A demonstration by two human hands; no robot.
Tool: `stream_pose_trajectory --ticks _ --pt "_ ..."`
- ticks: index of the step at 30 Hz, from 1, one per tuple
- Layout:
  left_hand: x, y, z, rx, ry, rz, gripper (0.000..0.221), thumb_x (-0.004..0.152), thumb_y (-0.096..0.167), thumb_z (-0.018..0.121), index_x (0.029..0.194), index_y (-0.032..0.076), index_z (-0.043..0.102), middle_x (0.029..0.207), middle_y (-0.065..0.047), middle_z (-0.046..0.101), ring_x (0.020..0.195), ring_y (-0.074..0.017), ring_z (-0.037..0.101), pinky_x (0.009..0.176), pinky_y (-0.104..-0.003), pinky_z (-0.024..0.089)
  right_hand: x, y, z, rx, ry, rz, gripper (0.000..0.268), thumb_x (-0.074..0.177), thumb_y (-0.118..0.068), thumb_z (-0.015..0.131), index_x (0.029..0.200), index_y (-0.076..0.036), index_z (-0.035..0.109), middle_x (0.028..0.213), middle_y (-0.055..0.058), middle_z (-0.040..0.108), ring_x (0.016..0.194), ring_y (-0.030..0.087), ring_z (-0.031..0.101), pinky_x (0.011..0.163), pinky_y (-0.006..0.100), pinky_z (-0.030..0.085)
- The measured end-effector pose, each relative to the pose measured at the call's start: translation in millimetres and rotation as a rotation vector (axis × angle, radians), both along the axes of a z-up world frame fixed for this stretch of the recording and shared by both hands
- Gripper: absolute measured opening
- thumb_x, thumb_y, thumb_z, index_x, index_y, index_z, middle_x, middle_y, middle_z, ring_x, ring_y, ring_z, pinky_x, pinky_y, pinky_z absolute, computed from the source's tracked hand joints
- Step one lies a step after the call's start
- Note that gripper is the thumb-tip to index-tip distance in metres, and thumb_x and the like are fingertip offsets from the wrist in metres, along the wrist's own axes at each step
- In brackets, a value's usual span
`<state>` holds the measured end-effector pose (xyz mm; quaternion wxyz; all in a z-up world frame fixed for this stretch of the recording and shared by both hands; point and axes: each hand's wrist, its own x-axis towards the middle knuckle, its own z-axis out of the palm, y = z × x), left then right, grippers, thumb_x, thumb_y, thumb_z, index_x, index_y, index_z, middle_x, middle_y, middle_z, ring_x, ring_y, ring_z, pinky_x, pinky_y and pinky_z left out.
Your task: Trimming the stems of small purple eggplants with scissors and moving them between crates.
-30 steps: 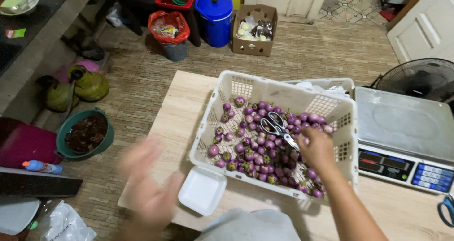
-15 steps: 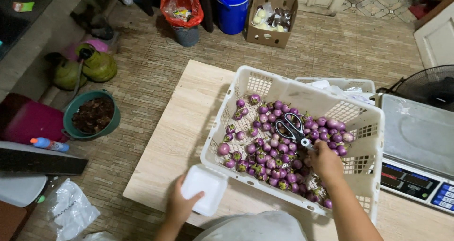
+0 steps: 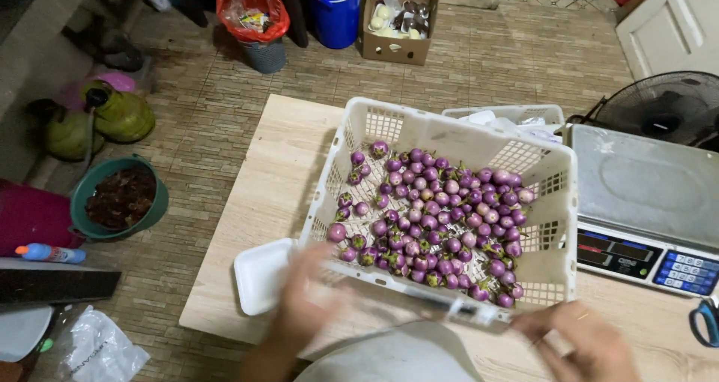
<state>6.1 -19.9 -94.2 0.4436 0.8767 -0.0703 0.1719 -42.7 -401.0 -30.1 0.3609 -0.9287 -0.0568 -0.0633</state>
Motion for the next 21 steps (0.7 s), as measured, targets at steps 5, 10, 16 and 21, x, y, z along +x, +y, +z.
stream_pose_trajectory --ticks 5,10,16,21 --pt "-7.5 -69.2 88.5 0.078 0.486 -0.982 0.058 0.088 0.040 0.064 0.138 0.014 0.055 0.140 -0.007 0.059 0.130 -0.0298 0.048 0.111 -0.055 0.028 -9.5 68.3 20.2 0.005 -0.269 0.312 0.003 0.076 -0.021 0.081 0.078 -0.020 0.079 0.067 -0.010 0.075 0.059 0.004 0.069 0.054 0.019 0.056" --pt "-11.6 -92.1 44.6 -0.312 0.311 -0.799 0.017 0.100 0.028 0.065 0.102 0.012 0.068 0.091 -0.003 0.073 0.079 -0.0185 0.070 0.070 -0.032 0.052 -11.3 66.9 -78.7 1.157 0.047 -0.071 0.035 0.099 -0.011 0.054 0.131 0.003 0.051 0.101 0.026 0.078 0.075 0.030 0.073 0.073 0.039 0.060" --pt "-13.4 -103.7 26.2 -0.615 0.352 -0.848 0.026 0.103 0.034 0.061 0.091 0.012 0.059 0.084 -0.003 0.058 0.079 -0.0174 0.055 0.072 -0.033 0.046 -47.8 63.8 -128.8 1.182 0.931 0.215 0.071 0.089 -0.011 0.070 0.154 -0.012 0.041 0.121 0.020 0.076 0.087 0.016 0.074 0.075 0.029 0.057" --pt "-10.0 -110.8 13.8 -0.611 0.508 -0.888 0.049 0.102 0.052 0.047 0.102 0.005 0.059 0.094 -0.010 0.054 0.062 -0.0159 0.061 0.048 -0.026 0.046 -32.6 65.7 -116.5 1.186 0.852 0.397 0.071 0.079 -0.028 0.089 0.135 -0.003 0.054 0.106 0.014 0.074 0.085 0.018 0.070 0.074 0.026 0.053"
